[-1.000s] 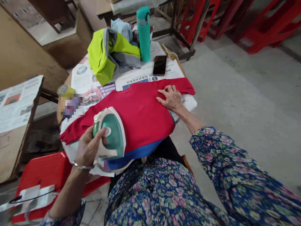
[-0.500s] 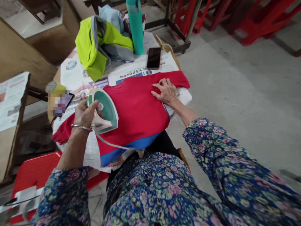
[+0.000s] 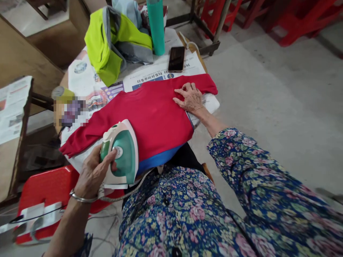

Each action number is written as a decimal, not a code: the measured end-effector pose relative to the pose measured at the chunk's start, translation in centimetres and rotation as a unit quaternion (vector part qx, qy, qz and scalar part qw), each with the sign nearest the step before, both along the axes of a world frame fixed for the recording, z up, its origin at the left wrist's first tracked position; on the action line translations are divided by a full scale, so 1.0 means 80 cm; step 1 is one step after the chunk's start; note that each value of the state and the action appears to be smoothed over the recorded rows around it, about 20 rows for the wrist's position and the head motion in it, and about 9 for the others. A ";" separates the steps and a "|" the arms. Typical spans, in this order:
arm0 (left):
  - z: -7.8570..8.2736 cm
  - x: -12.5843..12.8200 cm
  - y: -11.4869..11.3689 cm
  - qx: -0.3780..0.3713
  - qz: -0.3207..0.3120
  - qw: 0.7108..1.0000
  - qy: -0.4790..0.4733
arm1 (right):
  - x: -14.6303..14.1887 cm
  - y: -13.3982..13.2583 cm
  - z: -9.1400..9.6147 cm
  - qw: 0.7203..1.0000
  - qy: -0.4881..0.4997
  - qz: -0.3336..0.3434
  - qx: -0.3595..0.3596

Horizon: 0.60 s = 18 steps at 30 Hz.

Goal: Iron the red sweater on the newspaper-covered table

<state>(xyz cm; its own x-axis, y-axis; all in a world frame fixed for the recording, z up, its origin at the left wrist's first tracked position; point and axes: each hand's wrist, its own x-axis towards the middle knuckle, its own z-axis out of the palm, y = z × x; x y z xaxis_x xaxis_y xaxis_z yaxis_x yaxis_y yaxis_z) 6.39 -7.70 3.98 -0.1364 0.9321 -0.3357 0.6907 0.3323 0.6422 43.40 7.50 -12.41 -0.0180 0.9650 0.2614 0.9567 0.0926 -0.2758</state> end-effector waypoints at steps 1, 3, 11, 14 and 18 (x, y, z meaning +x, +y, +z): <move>0.000 0.001 0.001 -0.002 0.009 1.000 -0.006 | 0.001 -0.002 0.003 1.000 0.010 -0.005 0.004; 0.000 0.003 0.005 -0.007 0.013 1.000 -0.005 | 0.008 -0.020 0.005 0.999 0.038 -0.031 0.022; -0.014 -0.010 0.007 0.020 -0.029 0.999 0.028 | 0.025 -0.234 -0.088 0.916 0.267 -0.296 -0.029; -0.016 -0.013 0.010 0.035 -0.045 0.998 0.036 | -0.002 -0.241 -0.113 0.924 0.299 -0.217 -0.095; -0.015 -0.009 0.014 0.032 -0.046 0.998 0.011 | -0.026 -0.184 -0.099 0.948 0.269 -0.048 -0.163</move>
